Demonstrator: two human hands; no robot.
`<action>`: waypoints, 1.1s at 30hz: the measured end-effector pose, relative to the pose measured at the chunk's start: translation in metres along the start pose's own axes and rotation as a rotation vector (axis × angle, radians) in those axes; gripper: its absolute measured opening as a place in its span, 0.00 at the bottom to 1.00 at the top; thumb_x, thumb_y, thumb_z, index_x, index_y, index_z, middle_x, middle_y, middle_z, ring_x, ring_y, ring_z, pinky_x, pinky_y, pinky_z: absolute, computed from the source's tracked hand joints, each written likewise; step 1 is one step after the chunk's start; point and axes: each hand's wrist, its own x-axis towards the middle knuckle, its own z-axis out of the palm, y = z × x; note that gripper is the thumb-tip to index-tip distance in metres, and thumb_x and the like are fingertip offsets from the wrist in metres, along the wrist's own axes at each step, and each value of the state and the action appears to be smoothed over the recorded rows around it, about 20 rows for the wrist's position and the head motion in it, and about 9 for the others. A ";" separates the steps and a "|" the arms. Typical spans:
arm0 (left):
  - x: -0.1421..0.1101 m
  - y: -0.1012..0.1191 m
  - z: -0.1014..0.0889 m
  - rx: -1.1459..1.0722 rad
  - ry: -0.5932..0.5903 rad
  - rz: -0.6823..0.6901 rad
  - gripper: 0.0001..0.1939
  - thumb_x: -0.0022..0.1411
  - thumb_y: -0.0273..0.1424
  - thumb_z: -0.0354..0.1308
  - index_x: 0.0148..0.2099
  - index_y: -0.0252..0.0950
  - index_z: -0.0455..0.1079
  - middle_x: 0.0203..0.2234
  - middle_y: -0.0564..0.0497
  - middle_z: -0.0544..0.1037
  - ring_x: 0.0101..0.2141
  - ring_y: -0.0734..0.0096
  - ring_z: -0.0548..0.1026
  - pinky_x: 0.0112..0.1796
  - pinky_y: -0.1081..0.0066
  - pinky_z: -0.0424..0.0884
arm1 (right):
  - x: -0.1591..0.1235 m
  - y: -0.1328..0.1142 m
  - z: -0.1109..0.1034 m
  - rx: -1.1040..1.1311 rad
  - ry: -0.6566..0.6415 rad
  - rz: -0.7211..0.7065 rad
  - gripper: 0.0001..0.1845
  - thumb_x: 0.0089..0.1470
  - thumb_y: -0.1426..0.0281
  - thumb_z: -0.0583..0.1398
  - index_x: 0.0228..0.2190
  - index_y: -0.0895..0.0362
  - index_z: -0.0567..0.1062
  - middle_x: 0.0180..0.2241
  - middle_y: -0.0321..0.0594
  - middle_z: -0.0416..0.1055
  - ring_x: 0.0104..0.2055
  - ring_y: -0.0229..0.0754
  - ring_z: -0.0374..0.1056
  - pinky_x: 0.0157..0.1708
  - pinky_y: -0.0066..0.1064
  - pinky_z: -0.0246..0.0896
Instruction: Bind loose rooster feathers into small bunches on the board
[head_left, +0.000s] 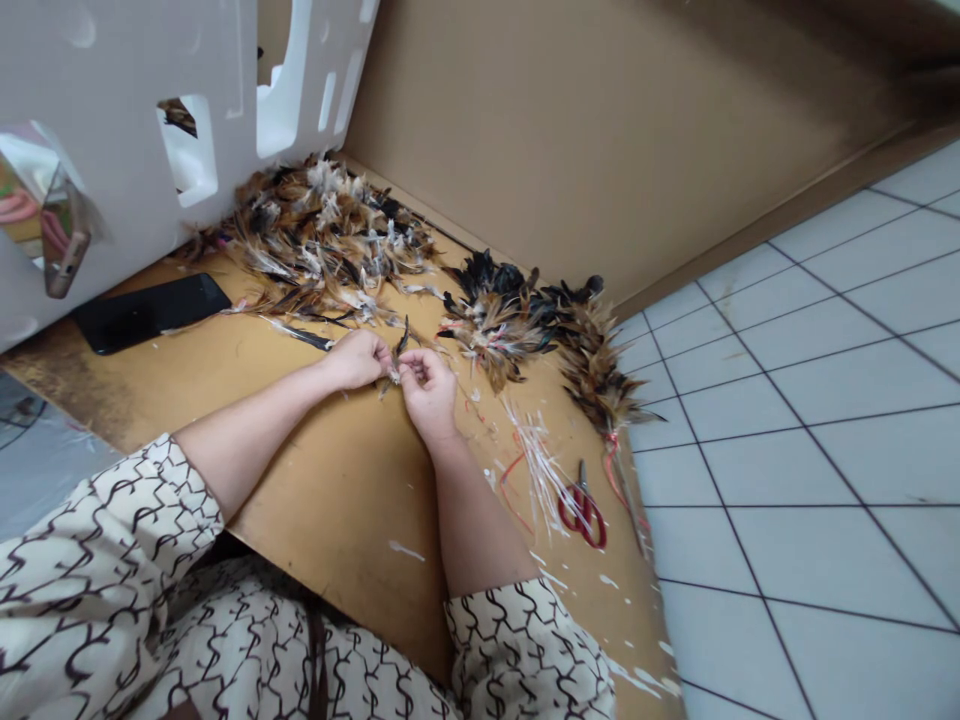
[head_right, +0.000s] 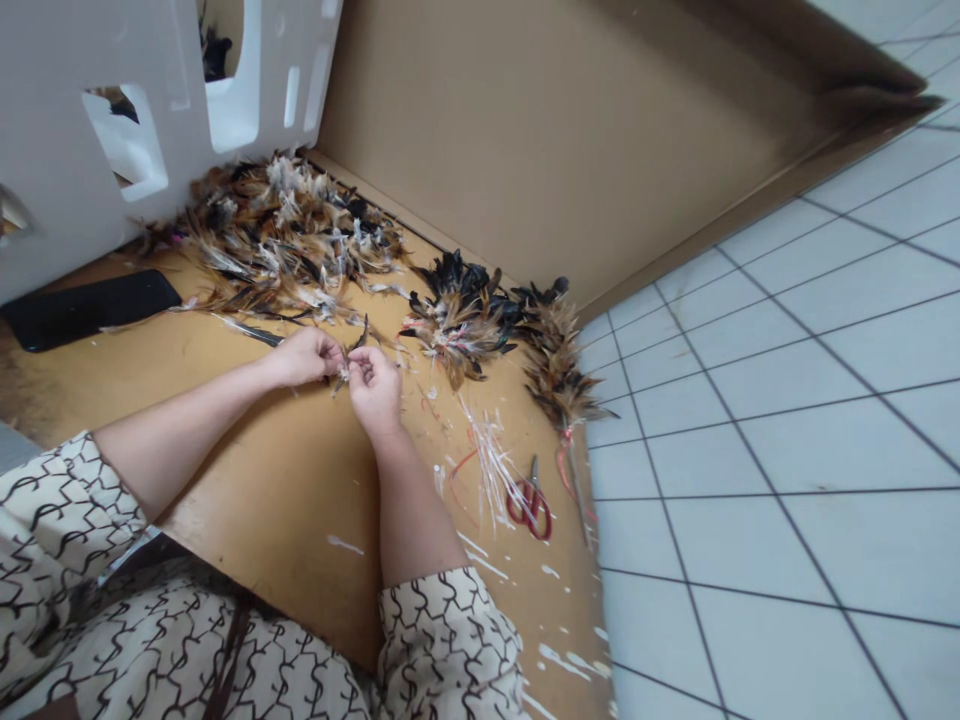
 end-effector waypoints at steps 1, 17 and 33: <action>0.000 0.000 0.000 -0.006 0.011 0.009 0.06 0.44 0.19 0.56 0.19 0.33 0.67 0.11 0.60 0.63 0.17 0.81 0.59 0.22 0.77 0.55 | 0.000 0.000 0.000 -0.003 -0.003 -0.001 0.04 0.45 0.72 0.54 0.26 0.55 0.69 0.23 0.34 0.68 0.23 0.35 0.62 0.26 0.28 0.61; 0.005 -0.004 0.001 -0.111 0.095 0.007 0.07 0.47 0.18 0.53 0.21 0.33 0.65 0.12 0.59 0.64 0.18 0.80 0.62 0.23 0.77 0.58 | 0.002 0.008 -0.001 -0.148 -0.048 -0.038 0.07 0.45 0.73 0.53 0.25 0.55 0.71 0.24 0.36 0.70 0.25 0.37 0.62 0.29 0.30 0.61; 0.004 -0.003 0.003 -0.178 0.073 0.019 0.09 0.40 0.15 0.49 0.19 0.33 0.65 0.10 0.60 0.63 0.15 0.82 0.62 0.21 0.80 0.59 | 0.003 -0.001 -0.005 -0.295 -0.104 -0.191 0.09 0.42 0.77 0.51 0.21 0.53 0.68 0.24 0.37 0.66 0.28 0.40 0.63 0.32 0.31 0.60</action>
